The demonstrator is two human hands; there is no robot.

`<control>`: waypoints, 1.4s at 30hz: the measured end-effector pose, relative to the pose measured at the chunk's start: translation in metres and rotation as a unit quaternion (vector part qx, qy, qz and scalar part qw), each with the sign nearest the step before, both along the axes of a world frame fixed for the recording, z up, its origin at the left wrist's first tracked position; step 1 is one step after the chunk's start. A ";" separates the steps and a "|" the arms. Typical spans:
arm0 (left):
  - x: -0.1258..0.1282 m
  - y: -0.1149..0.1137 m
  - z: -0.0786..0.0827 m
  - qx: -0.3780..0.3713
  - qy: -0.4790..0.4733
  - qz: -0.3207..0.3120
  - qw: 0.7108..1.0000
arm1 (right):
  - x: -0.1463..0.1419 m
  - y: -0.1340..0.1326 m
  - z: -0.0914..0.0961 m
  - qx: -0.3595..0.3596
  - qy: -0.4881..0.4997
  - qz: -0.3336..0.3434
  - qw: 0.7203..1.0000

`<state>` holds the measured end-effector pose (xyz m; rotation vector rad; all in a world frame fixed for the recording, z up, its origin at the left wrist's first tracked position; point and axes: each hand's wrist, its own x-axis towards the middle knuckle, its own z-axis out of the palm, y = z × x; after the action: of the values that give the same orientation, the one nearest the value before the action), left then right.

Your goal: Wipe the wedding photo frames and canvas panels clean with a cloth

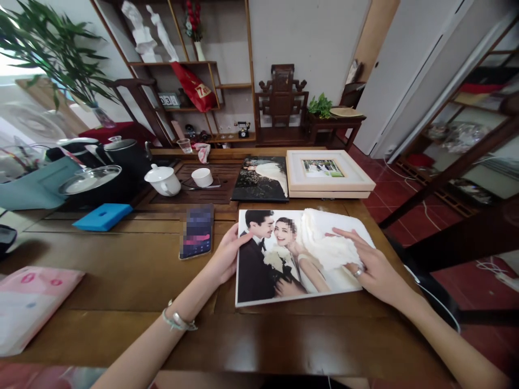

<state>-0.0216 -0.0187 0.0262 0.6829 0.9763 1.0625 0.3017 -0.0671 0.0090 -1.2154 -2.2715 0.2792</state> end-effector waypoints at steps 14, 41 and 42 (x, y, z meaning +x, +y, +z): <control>-0.017 -0.078 0.071 -0.011 0.071 0.103 0.992 | -0.105 -0.051 0.037 0.150 -0.109 0.181 0.966; 0.002 -0.039 0.035 -0.213 -0.044 0.173 0.961 | -0.041 -0.025 0.038 -0.170 0.280 0.010 0.945; -0.009 -0.036 0.038 -0.210 -0.034 0.183 0.960 | -0.032 -0.026 0.037 -0.106 0.203 -0.012 0.973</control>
<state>-0.0305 -0.0551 0.0641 0.1151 1.2495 1.1375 0.2694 -0.0933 0.0464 -1.1631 -1.9056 0.7095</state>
